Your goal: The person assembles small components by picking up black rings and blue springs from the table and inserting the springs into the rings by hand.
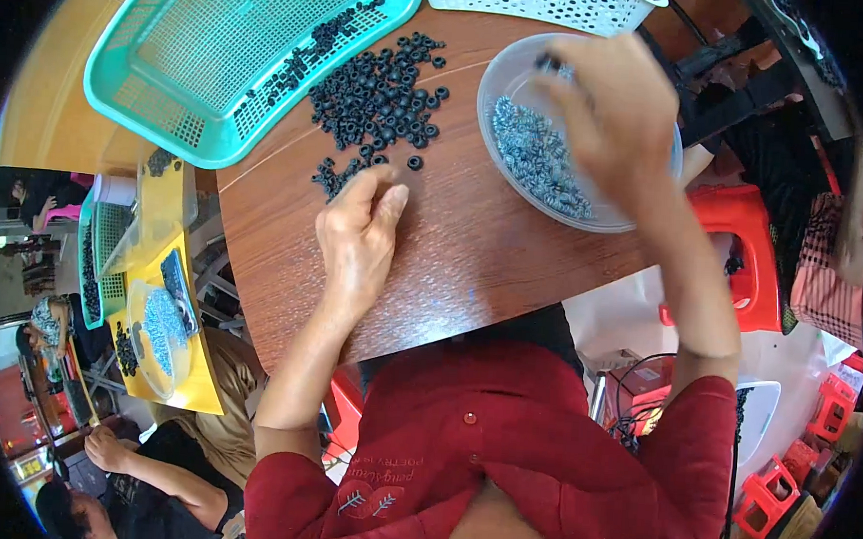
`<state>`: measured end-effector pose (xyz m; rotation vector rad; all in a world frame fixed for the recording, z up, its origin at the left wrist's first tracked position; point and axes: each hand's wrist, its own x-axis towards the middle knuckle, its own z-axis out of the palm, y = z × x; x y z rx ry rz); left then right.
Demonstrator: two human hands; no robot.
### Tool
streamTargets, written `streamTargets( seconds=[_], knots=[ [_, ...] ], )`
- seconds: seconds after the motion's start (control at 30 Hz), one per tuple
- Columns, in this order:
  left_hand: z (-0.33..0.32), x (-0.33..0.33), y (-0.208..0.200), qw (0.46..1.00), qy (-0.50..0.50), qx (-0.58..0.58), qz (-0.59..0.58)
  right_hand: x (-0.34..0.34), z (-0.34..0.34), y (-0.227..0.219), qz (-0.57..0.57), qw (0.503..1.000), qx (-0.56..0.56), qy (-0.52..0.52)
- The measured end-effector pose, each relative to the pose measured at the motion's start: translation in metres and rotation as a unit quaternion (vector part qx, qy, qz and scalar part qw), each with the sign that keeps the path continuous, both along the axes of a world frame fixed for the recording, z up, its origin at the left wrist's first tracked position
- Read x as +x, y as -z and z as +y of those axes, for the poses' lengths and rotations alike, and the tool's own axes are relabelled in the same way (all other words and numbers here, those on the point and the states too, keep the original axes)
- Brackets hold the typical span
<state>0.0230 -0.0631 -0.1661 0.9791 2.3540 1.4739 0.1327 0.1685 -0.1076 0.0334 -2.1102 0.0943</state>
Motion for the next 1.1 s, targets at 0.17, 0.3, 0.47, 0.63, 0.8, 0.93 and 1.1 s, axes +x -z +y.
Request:
streamTargets(
  seconds=[0.17, 0.3, 0.47, 0.63, 0.8, 0.93, 1.1],
  knots=[
    [0.028, -0.016, 0.008, 0.957, 0.012, -0.095, 0.275, -0.045, 0.073, -0.037, 0.049, 0.992, -0.009, 0.112],
    [0.042, -0.017, 0.011, 0.931, 0.011, -0.186, 0.313, -0.087, 0.137, -0.029, -0.107, 0.961, 0.053, 0.248],
    [0.046, -0.022, 0.009, 0.931, 0.035, -0.216, 0.291, -0.098, 0.129, -0.026, -0.189, 0.948, -0.087, 0.24],
    [0.048, -0.014, 0.005, 0.943, 0.073, -0.136, 0.293, -0.099, 0.163, -0.003, -0.108, 0.949, -0.115, 0.272],
    [0.032, 0.021, -0.009, 0.984, 0.003, -0.027, -0.174, -0.085, 0.055, -0.006, -0.074, 0.982, -0.157, 0.074],
    [0.006, 0.047, -0.028, 0.973, 0.109, 0.025, -0.201, -0.053, -0.041, -0.001, -0.051, 0.991, -0.09, 0.081],
    [-0.003, 0.08, -0.03, 0.979, 0.13, 0.064, -0.141, 0.054, -0.099, 0.027, 0.163, 0.962, -0.214, 0.053]
  ],
)
